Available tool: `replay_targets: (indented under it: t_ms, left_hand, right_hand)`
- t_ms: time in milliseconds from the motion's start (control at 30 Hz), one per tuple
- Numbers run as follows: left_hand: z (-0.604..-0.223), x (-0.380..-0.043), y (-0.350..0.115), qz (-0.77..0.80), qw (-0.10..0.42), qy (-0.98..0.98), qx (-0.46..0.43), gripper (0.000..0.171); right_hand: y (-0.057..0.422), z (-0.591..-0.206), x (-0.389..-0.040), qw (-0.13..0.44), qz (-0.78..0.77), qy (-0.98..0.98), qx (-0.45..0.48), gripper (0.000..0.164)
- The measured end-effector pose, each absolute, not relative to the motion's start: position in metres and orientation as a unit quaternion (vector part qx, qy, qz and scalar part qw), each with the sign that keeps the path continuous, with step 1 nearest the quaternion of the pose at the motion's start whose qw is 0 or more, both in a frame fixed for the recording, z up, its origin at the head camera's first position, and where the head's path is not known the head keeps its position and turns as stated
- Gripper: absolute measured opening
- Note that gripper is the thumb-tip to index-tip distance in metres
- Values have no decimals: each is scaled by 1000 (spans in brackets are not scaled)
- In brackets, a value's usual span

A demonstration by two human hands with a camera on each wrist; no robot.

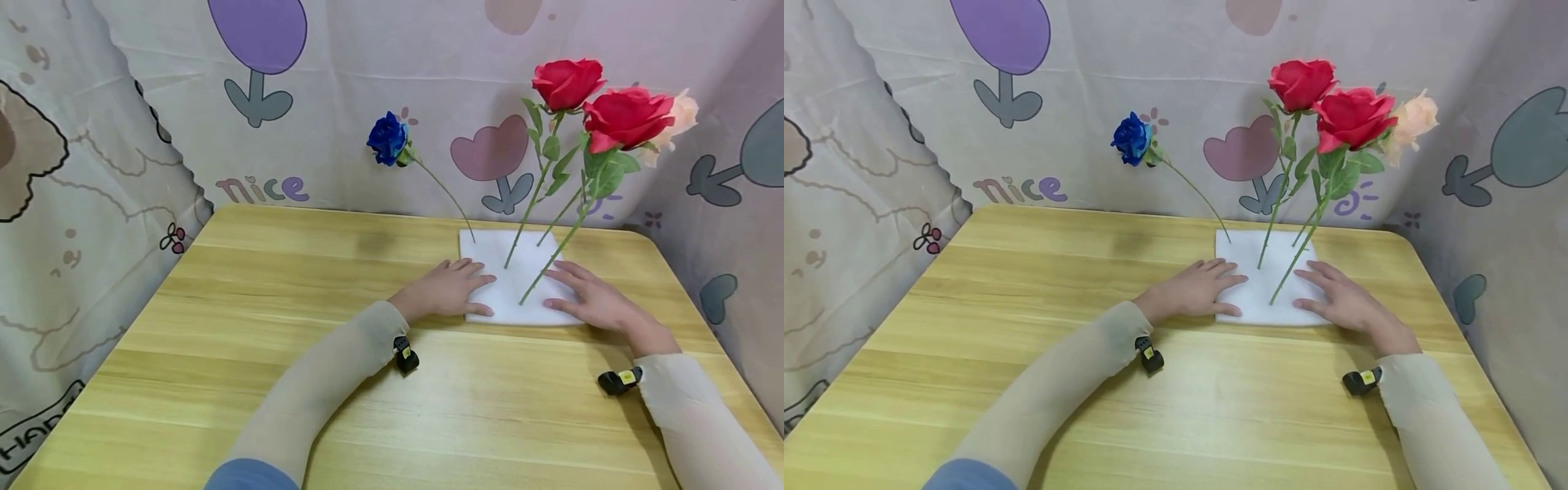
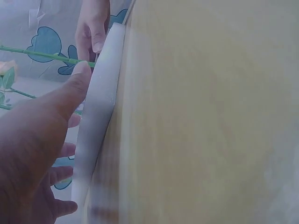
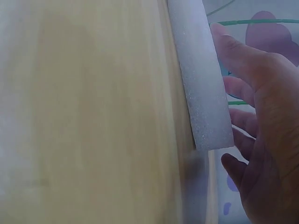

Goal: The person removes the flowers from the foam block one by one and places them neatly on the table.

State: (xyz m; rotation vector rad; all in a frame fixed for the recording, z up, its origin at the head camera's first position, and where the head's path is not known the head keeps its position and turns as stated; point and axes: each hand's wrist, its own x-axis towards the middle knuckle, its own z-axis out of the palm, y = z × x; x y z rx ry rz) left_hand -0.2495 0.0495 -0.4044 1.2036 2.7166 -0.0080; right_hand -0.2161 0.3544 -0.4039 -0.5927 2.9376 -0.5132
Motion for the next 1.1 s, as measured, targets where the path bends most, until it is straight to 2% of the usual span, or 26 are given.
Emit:
replay_targets:
  t_ms: [500,1100]
  left_hand:
    - [-404,-247,42,10,103,910,401,78]
    - [-402,-248,5,27,115,903,413,77]
  right_hand:
    - [348,-405,-215,54,-169,963,-202,67]
    - [317,-401,-212,32,-153,954,-256,68]
